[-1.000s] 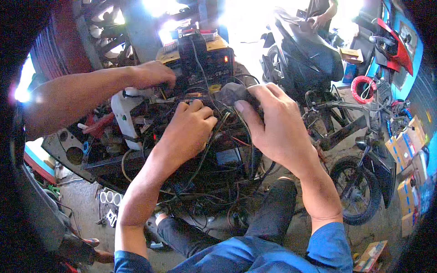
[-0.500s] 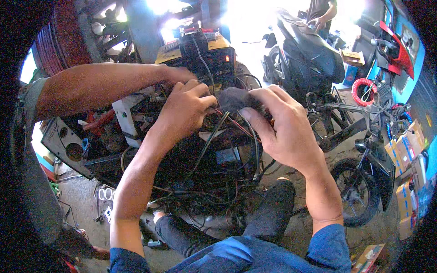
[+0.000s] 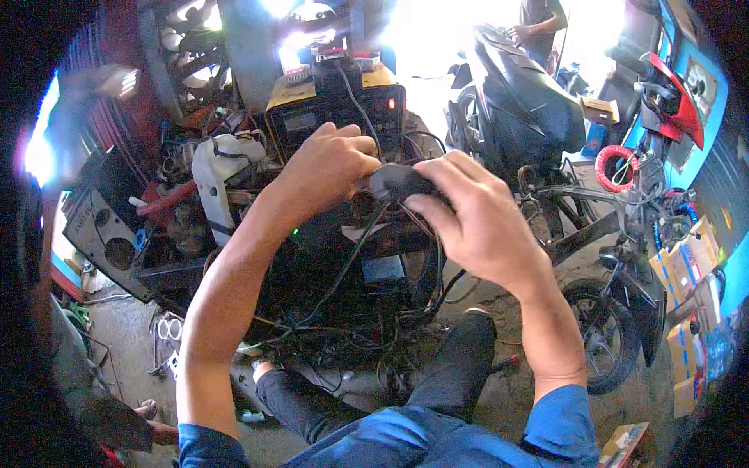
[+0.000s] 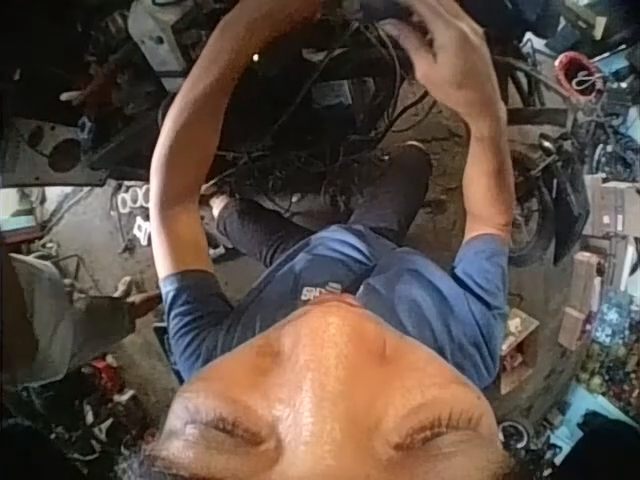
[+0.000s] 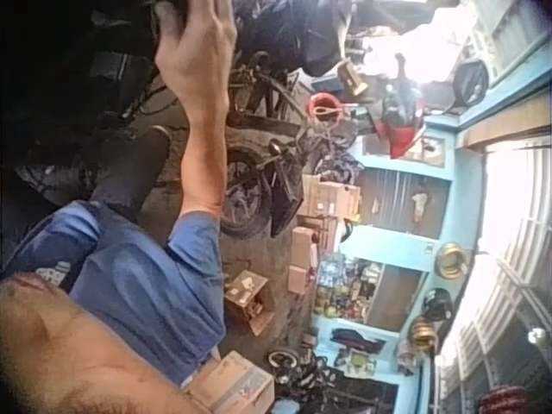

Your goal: The recorder prepares a welding machine and wires, then performs welding on parts of a motorcycle frame.

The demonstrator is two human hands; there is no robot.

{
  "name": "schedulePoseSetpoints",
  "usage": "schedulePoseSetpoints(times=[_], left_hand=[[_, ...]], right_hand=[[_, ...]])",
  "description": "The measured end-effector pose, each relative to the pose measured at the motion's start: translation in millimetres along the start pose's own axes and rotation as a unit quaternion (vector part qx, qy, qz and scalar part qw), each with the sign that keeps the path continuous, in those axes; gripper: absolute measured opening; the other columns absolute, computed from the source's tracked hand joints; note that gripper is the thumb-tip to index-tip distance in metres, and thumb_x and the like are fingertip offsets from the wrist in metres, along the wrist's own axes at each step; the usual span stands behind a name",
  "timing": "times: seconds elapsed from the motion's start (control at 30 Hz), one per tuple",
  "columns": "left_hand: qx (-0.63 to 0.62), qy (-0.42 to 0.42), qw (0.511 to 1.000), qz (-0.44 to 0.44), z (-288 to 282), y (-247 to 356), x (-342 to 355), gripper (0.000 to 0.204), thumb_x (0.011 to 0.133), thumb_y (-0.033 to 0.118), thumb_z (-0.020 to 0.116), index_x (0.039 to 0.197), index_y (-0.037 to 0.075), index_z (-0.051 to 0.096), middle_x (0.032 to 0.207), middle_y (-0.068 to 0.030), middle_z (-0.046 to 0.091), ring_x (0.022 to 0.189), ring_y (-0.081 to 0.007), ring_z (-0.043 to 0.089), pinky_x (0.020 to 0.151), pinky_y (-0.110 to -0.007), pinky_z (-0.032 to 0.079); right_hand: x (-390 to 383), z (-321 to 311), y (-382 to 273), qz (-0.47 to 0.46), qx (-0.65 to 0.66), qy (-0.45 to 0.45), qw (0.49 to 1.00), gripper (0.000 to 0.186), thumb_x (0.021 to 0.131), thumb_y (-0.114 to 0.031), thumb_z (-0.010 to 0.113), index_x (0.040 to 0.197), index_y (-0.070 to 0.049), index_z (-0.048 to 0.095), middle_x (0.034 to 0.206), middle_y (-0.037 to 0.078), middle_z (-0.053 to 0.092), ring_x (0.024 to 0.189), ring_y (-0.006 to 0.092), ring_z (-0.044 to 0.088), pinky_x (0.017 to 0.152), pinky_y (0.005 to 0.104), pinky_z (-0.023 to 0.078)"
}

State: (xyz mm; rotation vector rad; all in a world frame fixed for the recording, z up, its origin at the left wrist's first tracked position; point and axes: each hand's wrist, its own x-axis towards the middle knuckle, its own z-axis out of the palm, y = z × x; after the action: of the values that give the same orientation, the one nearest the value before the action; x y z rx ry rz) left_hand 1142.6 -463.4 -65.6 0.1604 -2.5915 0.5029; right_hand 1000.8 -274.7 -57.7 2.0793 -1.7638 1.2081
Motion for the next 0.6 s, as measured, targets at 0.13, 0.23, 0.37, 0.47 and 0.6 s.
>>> schedulePoseSetpoints(times=[0.13, 0.23, 0.37, 0.47, 0.6], left_hand=[[-0.045, -0.067, 0.997, 0.005, -1.4, -9.4, 11.1, 0.018, 0.073, 0.013, 0.066, 0.088, 0.017, 0.073, 0.086, -0.0053, 0.069, 0.086, -0.024, 0.067, 0.072, -0.038, 0.052], [-0.089, -0.137, 0.986, -0.021, -4.2, -15.7, 16.1, 0.021, 0.073, 0.012, 0.064, 0.092, 0.016, 0.074, 0.084, -0.0091, 0.071, 0.082, -0.0276, 0.069, 0.071, -0.04, 0.054], [-0.156, -0.17, 0.973, -0.012, -4.2, -23.9, 20.1, 0.022, 0.073, 0.012, 0.064, 0.093, 0.011, 0.073, 0.081, -0.0124, 0.07, 0.079, -0.0299, 0.069, 0.074, -0.042, 0.054], [-0.162, -0.179, 0.97, -0.037, -3.3, -25.8, 22.4, 0.021, 0.073, 0.011, 0.065, 0.092, 0.007, 0.073, 0.08, -0.0136, 0.07, 0.078, -0.0304, 0.069, 0.073, -0.043, 0.054], [-0.184, -0.174, 0.964, -0.074, -12.6, -18.0, 6.9, 0.02, 0.072, 0.01, 0.066, 0.091, 0.003, 0.071, 0.083, -0.0154, 0.069, 0.083, -0.0307, 0.068, 0.076, -0.043, 0.054]], right_hand=[[8.5, 19.4, -13.6, -0.045, -0.088, -0.05, 0.994, 0.02, 0.085, -0.014, 0.066, 0.096, 0.002, 0.059, 0.087, 0.019, 0.058, 0.078, 0.0396, 0.061, 0.067, 0.044, 0.05], [14.9, 37.8, -19.0, -0.019, -0.131, -0.079, 0.988, 0.023, 0.086, -0.015, 0.064, 0.087, 0.006, 0.055, 0.084, 0.025, 0.059, 0.076, 0.0446, 0.062, 0.068, 0.0484, 0.052], [21.8, 55.2, -18.7, 0.034, -0.114, -0.113, 0.986, 0.03, 0.081, -0.011, 0.067, 0.099, 0.009, 0.053, 0.083, 0.031, 0.061, 0.081, 0.0464, 0.061, 0.07, 0.0488, 0.049], [27.9, 64.3, -15.2, 0.038, -0.104, -0.108, 0.988, 0.024, 0.081, -0.009, 0.064, 0.088, 0.011, 0.051, 0.071, 0.03, 0.062, 0.07, 0.0469, 0.064, 0.063, 0.0496, 0.054], [31.9, 69.1, -9.9, 0.026, -0.16, -0.122, 0.979, 0.024, 0.08, -0.011, 0.066, 0.084, 0.009, 0.053, 0.068, 0.029, 0.062, 0.069, 0.043, 0.066, 0.062, 0.0479, 0.055]])
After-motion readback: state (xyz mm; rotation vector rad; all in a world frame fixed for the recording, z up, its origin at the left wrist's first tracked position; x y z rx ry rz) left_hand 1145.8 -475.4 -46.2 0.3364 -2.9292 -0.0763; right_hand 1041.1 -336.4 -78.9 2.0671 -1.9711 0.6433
